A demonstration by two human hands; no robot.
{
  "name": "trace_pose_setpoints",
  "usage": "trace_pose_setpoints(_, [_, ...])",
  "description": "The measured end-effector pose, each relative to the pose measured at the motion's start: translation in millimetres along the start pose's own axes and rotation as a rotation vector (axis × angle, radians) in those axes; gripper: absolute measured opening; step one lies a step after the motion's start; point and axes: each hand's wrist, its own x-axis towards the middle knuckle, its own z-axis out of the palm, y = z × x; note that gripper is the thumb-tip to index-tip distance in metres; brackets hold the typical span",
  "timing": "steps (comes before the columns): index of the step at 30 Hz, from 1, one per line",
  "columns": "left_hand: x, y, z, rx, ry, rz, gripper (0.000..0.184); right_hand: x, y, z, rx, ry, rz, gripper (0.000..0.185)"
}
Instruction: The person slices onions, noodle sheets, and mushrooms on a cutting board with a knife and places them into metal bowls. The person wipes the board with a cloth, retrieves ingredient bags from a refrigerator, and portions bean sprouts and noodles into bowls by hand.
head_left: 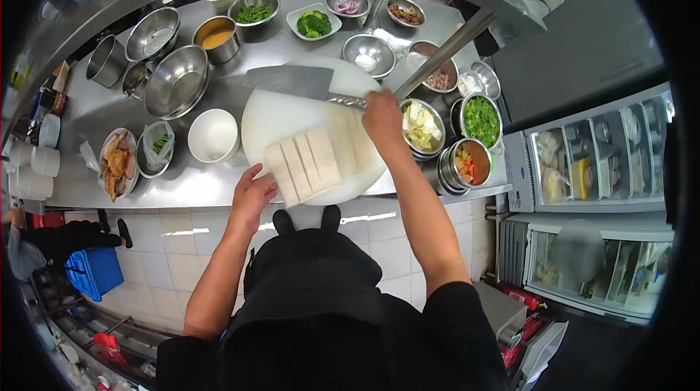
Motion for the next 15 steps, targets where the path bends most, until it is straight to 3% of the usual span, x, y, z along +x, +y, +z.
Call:
trace_pose_setpoints(3, [2.2,9.5,11.3,0.036,0.018,-0.082,0.056,-18.0,16.6,8.0,0.058,-0.4,0.331,0.031])
trace_pose_setpoints(5, [14.4,8.6,22.3,0.076,0.041,-0.103,0.05,-26.6,1.6,13.4,0.097,-0.369,0.32,0.05])
trace_pose_setpoints(7, [30.6,7.7,36.6,0.14,-0.032,-0.109,0.039,-29.6,-31.9,13.4,0.128,-0.477,0.469,0.047])
trace_pose_setpoints(10, [53.3,15.8,62.1,0.319,-0.033,-0.083,0.03,-43.5,-39.4,24.6,0.229,-0.452,0.431,0.05])
trace_pose_setpoints(12, [66.3,14.7,72.5,0.451,-0.021,-0.083,0.035,-44.4,-34.7,31.4,0.268,-0.439,0.449,0.045])
trace_pose_setpoints(15, [87.5,13.0,83.5,0.633,-0.021,-0.094,0.045,-29.9,-31.0,6.7,0.36,-0.615,0.408,0.041])
